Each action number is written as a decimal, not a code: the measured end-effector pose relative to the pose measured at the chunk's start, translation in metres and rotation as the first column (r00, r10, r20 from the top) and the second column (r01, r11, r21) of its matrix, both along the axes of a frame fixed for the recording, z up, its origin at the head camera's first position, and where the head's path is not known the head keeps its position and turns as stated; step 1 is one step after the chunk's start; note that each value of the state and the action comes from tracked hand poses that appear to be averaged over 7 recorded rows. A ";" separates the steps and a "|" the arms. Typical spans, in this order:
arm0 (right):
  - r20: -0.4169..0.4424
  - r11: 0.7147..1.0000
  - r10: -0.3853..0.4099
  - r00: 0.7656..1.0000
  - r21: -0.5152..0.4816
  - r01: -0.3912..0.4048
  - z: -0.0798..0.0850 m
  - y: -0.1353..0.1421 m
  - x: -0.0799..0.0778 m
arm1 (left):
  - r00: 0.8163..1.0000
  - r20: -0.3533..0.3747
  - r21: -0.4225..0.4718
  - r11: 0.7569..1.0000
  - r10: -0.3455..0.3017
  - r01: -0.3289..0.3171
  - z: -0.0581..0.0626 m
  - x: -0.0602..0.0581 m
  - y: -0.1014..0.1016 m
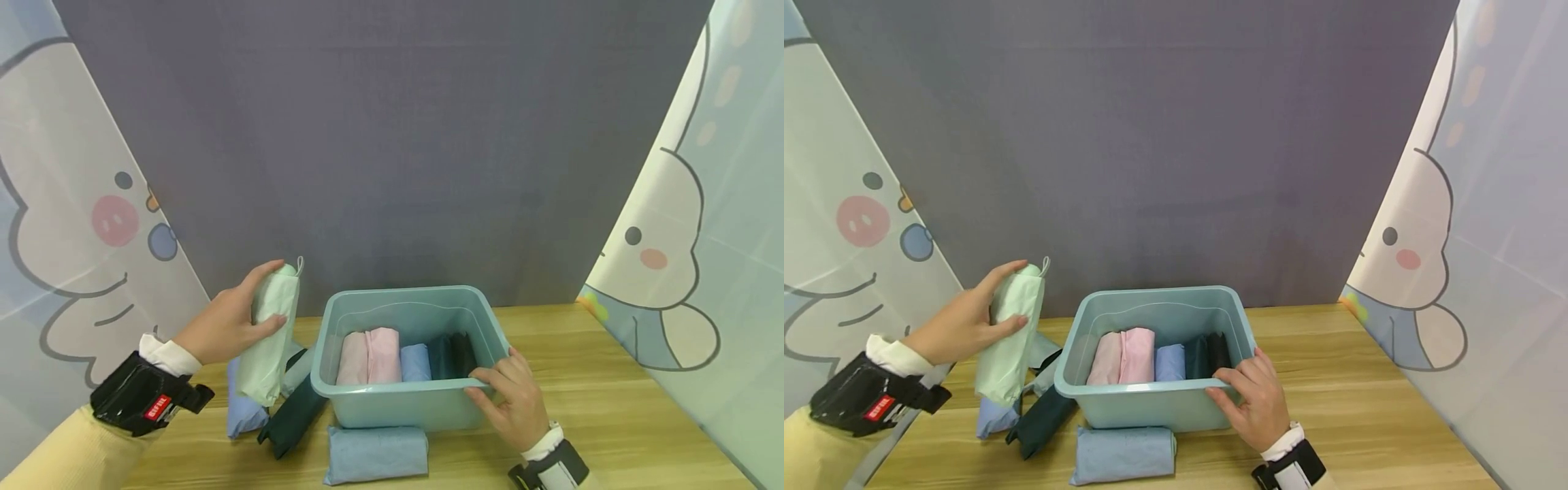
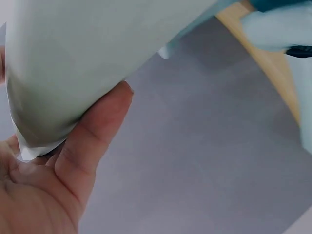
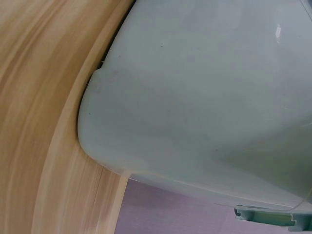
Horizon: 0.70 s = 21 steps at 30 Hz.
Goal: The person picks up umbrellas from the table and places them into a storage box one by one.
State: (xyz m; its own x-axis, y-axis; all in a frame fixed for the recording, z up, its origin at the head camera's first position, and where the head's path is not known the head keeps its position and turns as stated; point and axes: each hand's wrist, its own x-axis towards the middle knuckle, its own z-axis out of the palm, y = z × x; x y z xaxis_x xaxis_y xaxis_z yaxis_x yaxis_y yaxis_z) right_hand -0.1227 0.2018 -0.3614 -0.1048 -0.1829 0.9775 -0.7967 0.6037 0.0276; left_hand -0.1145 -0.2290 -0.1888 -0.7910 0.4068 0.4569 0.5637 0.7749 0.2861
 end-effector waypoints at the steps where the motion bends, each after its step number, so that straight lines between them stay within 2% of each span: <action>1: 0.000 1.000 0.001 1.000 0.000 -0.001 0.000 0.000 0.000 | 1.000 0.000 0.000 1.000 -0.009 0.009 0.004 -0.001 0.005; 6: 0.004 1.000 0.002 1.000 0.006 -0.002 -0.001 0.000 0.000 | 0.999 -0.019 -0.014 1.000 -0.027 0.027 0.020 -0.005 0.027; 12: 0.004 1.000 0.014 1.000 0.005 -0.014 -0.002 0.000 -0.001 | 0.999 -0.050 0.003 1.000 -0.013 0.013 0.032 -0.012 0.057; 21: 0.006 1.000 0.025 1.000 0.003 -0.025 -0.002 0.001 -0.002 | 0.998 -0.046 0.075 0.997 -0.034 0.037 0.035 -0.024 0.098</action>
